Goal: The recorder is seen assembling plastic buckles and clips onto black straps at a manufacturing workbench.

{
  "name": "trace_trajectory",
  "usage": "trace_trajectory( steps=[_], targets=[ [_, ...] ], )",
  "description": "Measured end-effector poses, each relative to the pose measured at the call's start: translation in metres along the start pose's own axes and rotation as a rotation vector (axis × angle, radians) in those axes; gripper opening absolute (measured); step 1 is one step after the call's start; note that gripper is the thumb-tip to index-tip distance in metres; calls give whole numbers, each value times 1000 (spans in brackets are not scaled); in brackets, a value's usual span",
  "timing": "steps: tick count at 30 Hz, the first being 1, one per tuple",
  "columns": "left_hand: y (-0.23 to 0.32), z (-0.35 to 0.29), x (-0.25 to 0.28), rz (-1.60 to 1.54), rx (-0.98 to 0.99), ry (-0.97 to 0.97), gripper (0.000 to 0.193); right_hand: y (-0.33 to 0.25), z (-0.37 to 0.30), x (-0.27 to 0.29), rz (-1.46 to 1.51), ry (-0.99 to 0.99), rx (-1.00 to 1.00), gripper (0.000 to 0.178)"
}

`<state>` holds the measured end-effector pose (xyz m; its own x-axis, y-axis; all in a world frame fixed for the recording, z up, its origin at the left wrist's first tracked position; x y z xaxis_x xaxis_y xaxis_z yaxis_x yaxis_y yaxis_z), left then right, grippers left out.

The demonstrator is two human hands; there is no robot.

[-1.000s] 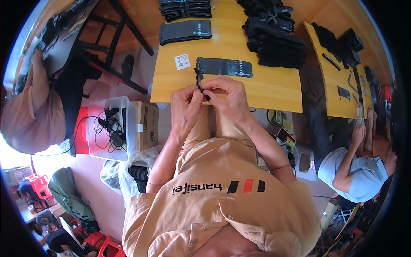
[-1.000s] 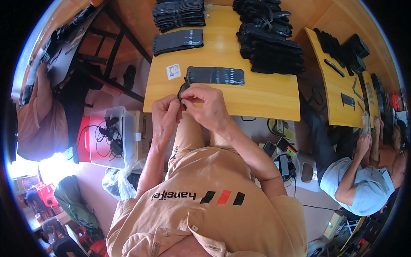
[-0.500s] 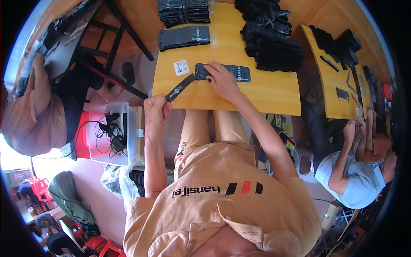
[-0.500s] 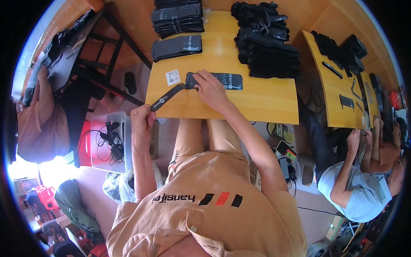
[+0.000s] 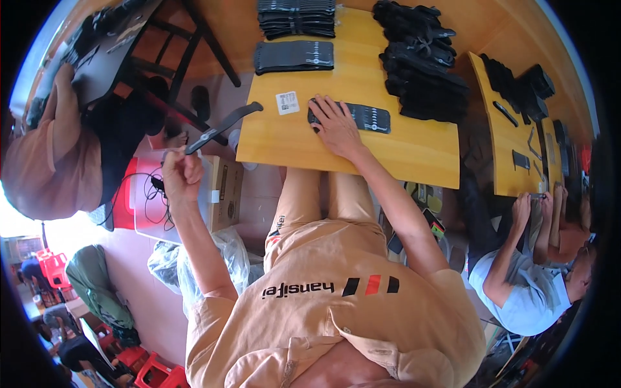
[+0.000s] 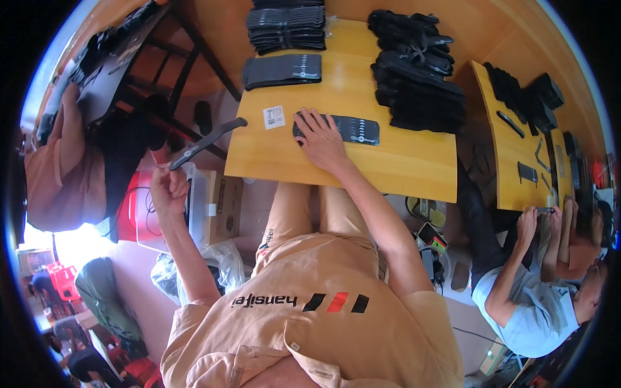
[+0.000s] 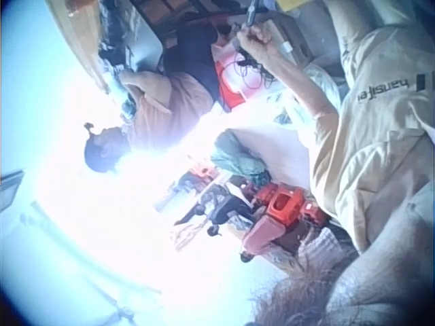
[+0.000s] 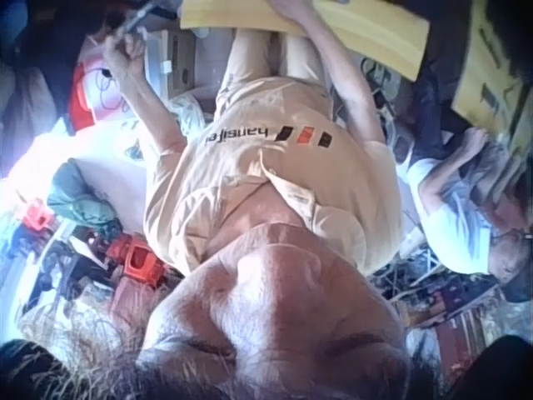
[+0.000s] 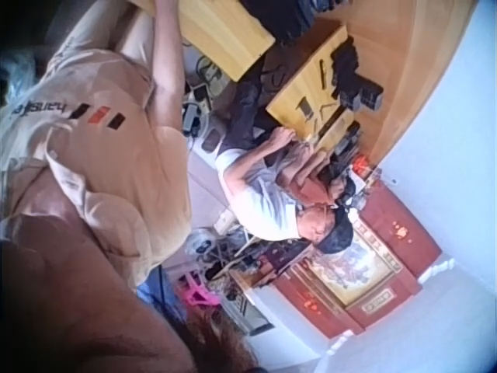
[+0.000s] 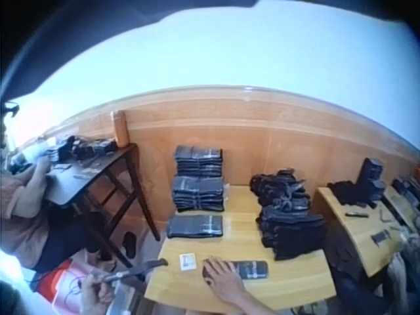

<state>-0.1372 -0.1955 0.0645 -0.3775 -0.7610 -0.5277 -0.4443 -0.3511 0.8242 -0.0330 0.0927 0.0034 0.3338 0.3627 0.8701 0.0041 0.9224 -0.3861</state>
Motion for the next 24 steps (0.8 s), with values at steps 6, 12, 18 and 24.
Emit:
trace_trajectory(
  steps=[6,12,18,24],
  targets=[
    [-5,-30,-80,717,-269,218,29,-16,-8,51,305,262,6,46],
    [-34,-41,-108,1012,-442,298,18,-99,-27,102,770,245,26,32],
    [-47,-47,-152,1337,-541,197,16,-110,-37,99,901,225,43,27],
    [-47,-51,-166,1335,-608,130,16,-104,-41,98,1013,220,-5,17]
  ],
)
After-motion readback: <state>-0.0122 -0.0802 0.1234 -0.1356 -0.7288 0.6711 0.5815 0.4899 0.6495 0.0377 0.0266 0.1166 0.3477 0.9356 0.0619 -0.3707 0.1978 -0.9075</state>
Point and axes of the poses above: each hand's wrist, its own z-axis towards the middle knuckle, its own x-axis out of the back of the hand, y = z × x, the point moved 9 cm from there along z, towards the middle knuckle, and after that the axes turned 9 degrees about z, right-handed, at the moved point
